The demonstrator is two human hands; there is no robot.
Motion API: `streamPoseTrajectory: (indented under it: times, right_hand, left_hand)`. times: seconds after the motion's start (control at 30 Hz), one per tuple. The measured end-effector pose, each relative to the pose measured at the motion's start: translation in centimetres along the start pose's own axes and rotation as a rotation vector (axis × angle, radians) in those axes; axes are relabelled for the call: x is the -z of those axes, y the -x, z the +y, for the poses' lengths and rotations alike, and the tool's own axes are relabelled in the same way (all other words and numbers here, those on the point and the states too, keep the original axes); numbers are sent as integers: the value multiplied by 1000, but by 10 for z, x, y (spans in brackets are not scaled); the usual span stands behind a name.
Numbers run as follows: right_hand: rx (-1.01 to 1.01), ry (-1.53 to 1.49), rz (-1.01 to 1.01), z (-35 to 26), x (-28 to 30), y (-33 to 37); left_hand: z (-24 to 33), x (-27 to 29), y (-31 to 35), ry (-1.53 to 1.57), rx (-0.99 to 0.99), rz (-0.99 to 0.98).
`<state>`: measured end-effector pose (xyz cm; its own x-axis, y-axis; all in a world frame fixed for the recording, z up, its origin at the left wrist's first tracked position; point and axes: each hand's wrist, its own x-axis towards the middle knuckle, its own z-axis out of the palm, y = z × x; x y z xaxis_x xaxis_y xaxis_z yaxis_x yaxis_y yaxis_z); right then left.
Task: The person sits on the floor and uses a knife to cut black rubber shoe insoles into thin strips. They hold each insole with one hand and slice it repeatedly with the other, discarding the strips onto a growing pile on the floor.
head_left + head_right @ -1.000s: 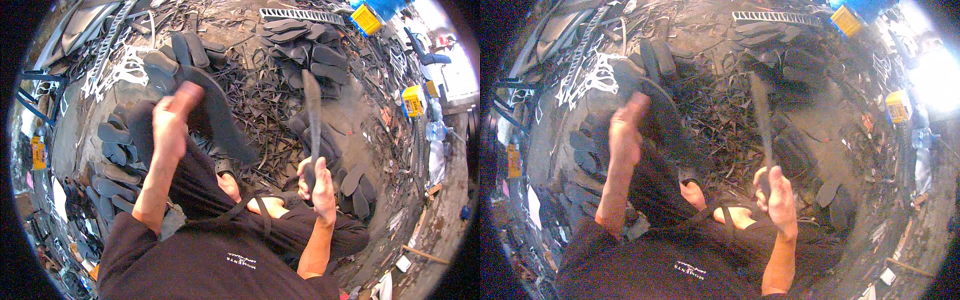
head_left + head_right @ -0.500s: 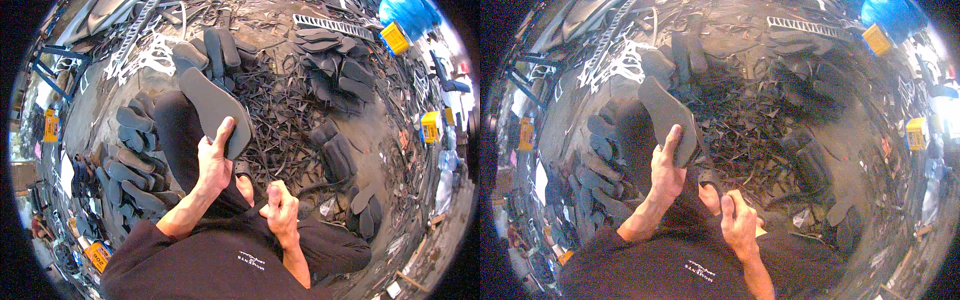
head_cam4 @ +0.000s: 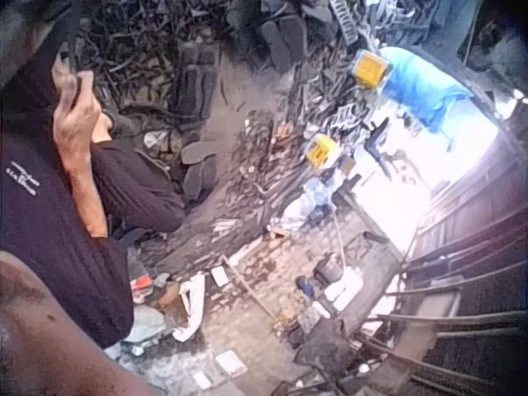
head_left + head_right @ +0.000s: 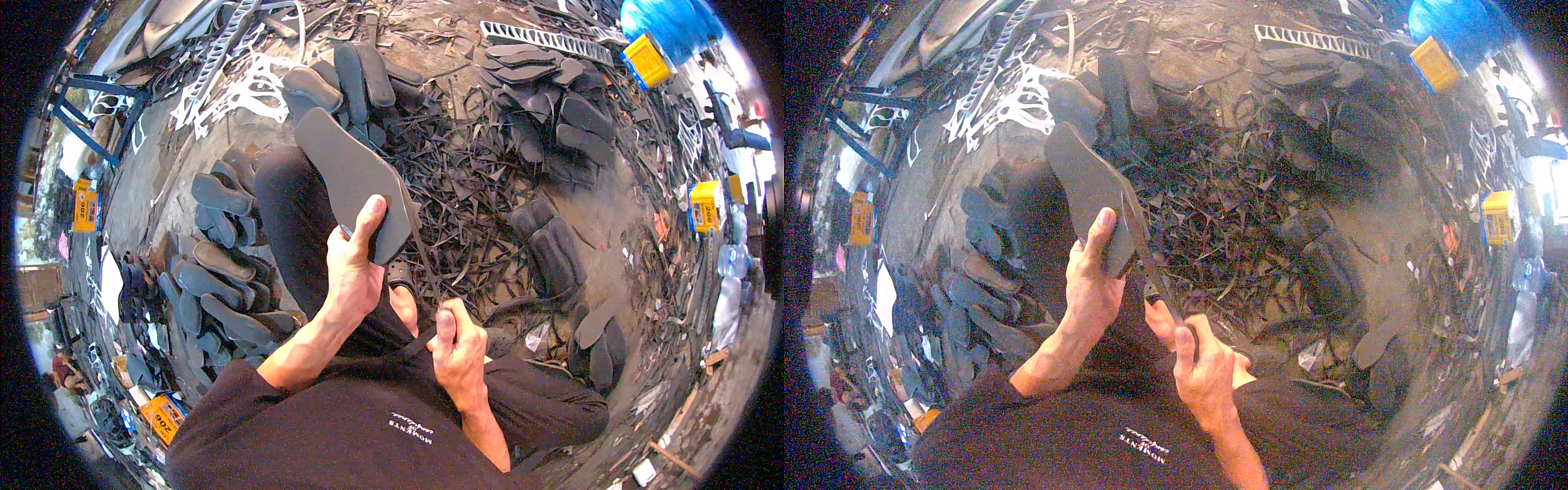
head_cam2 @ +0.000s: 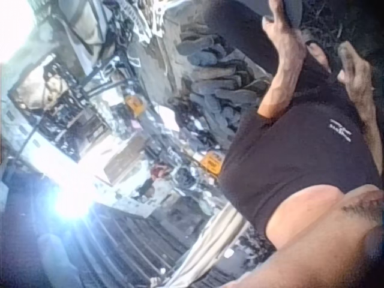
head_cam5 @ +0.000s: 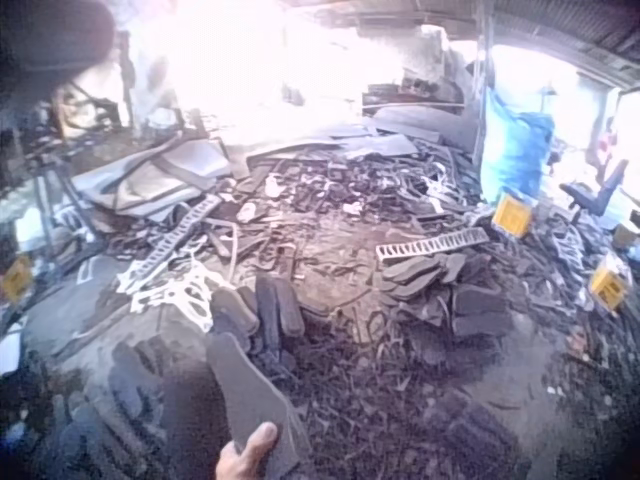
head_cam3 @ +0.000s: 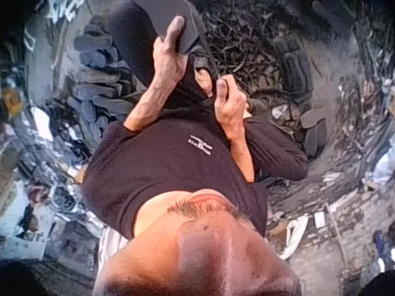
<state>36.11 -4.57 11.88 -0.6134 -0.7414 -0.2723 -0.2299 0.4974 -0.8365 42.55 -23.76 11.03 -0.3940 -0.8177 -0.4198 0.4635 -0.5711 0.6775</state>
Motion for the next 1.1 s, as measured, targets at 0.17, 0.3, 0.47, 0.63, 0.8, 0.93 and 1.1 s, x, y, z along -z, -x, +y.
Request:
streamPoseTrajectory:
  times: [0.17, 0.3, 0.47, 0.63, 0.8, 0.93, 1.1]
  right_hand:
    - [34, -77, -118, -46, 3, -64]
    - [-1, -316, -313, -41, -15, -135]
    - [-237, -708, -418, -24, 14, -125]
    - [-146, -778, -335, -10, 24, -91]
    - [-244, -983, 15, 20, 12, -101]
    - [-262, -946, -24, 41, 18, -128]
    - [-262, -130, 515, 187, 64, -175]
  left_hand:
    - [5, 25, 14, -127, 122, 26]
    - [8, 28, 20, -199, 137, -83]
    - [12, 45, 8, -389, 16, -171]
    - [10, 39, -16, -1120, -629, -495]
    - [-7, 25, -3, -238, 193, -234]
    - [-11, 24, 27, -914, 168, -503]
    - [75, 79, -51, -461, -293, -45]
